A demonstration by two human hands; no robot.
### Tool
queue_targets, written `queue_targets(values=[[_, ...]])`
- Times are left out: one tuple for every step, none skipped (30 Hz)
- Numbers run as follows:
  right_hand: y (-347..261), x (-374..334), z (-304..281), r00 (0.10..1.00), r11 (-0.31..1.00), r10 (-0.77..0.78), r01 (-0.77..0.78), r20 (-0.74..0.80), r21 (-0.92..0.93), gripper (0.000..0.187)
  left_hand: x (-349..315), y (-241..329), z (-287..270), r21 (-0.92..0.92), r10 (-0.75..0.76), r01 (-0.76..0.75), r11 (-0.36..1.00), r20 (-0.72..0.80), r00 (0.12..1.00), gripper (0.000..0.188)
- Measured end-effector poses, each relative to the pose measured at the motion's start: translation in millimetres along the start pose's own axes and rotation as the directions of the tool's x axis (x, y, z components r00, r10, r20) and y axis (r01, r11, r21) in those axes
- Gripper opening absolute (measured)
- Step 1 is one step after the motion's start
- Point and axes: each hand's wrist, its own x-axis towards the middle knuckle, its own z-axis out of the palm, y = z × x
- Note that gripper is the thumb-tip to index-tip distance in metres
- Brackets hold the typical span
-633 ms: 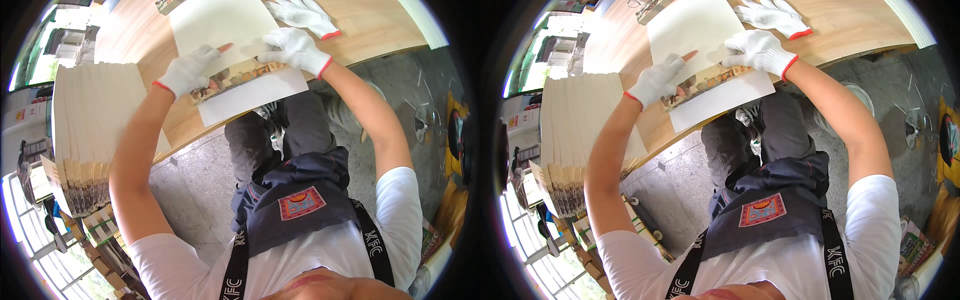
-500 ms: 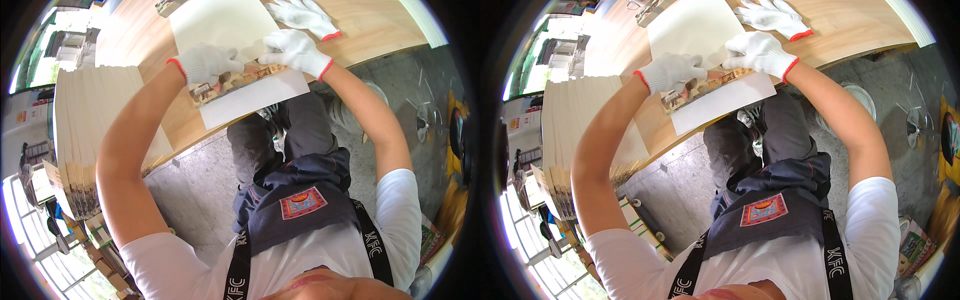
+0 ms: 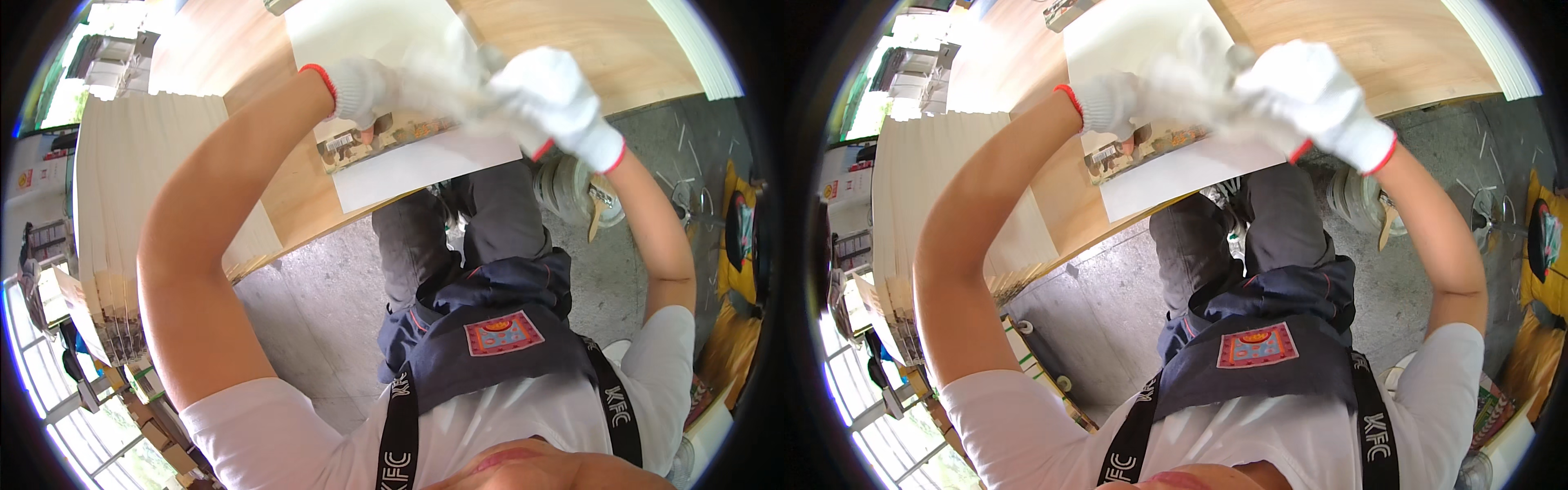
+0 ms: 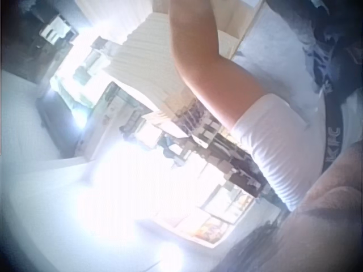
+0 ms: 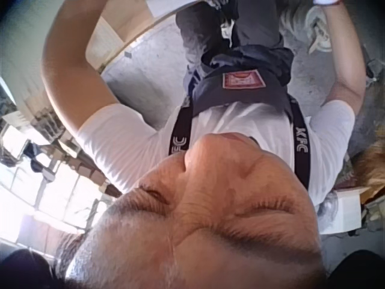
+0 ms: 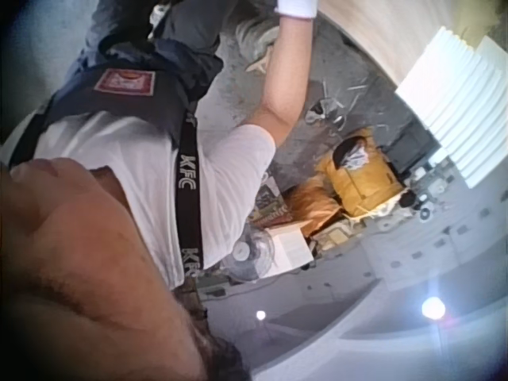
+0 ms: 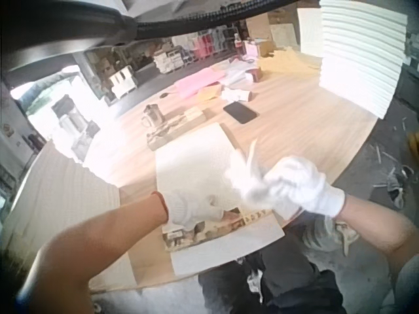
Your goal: The person applies glue to the edge of a white board using a brush, then places the board onto a stack. The person repeats this process for multiple boards, picking them up from a pile, applying adhesive, and stacking them.
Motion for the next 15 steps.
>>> queue_targets(values=[[-10,2,1,0.968,0.948,-0.225,0.243,0.109,-0.204,0.04,-1,3,-7,0.045,0.001,-0.001,0.999,0.014,1.0,0.09],[-11,1,8,0.964,0.95,-0.233,0.254,0.128,-0.183,0.038,0,6,-11,0.088,0.0,-0.002,0.996,0.028,1.0,0.088],[-10,1,17,0.956,0.948,-0.254,0.275,0.144,-0.157,0.037,-1,5,-11,-0.01,-0.012,0.013,1.0,0.031,0.999,0.086],[-12,4,29,0.948,0.946,-0.277,0.298,0.157,-0.128,0.035,-1,3,-11,-0.109,-0.028,0.032,0.994,0.038,0.999,0.084],[-18,9,46,0.941,0.941,-0.309,0.324,0.139,-0.102,0.031,-1,4,-10,-0.162,-0.007,0.011,0.987,0.03,1.0,0.079],[-33,22,69,0.933,0.935,-0.338,0.347,0.122,-0.066,0.027,-1,5,-6,-0.222,0.017,-0.009,0.975,0.032,0.999,0.075],[-47,40,91,0.924,0.926,-0.369,0.375,0.105,-0.044,0.023,1,-3,1,-0.103,0.105,-0.116,0.988,-0.105,0.989,0.069],[-78,61,117,0.925,0.939,-0.298,0.328,0.234,-0.101,0.019,5,-15,12,0.032,0.203,-0.201,0.979,-0.226,0.953,0.064],[-106,79,139,0.913,0.947,-0.197,0.271,0.357,-0.172,0.016,8,-2,2,-0.201,0.024,-0.067,0.977,-0.21,0.978,0.062],[-129,95,148,0.931,0.928,-0.226,0.295,0.286,-0.227,0.016,3,12,-7,-0.427,-0.172,0.076,0.901,-0.19,0.967,0.07],[-146,103,155,0.942,0.91,-0.258,0.312,0.217,-0.274,0.016,-5,16,-7,-0.487,-0.204,0.117,0.865,-0.129,0.97,0.075],[-147,106,161,0.947,0.923,-0.241,0.291,0.211,-0.251,0.015,-8,17,-11,-0.533,-0.227,0.152,0.832,-0.077,0.971,0.08],[-147,108,169,0.953,0.936,-0.222,0.267,0.206,-0.23,0.015,-11,20,-16,-0.574,-0.245,0.187,0.797,-0.025,0.969,0.086],[-146,108,173,0.959,0.947,-0.2,0.242,0.202,-0.21,0.014,-12,27,-22,-0.632,-0.308,0.264,0.729,0.043,0.951,0.078],[-147,111,170,0.944,0.956,-0.164,0.224,0.286,-0.19,0.014,-12,30,-23,-0.572,-0.341,0.3,0.763,0.039,0.939,0.076]])
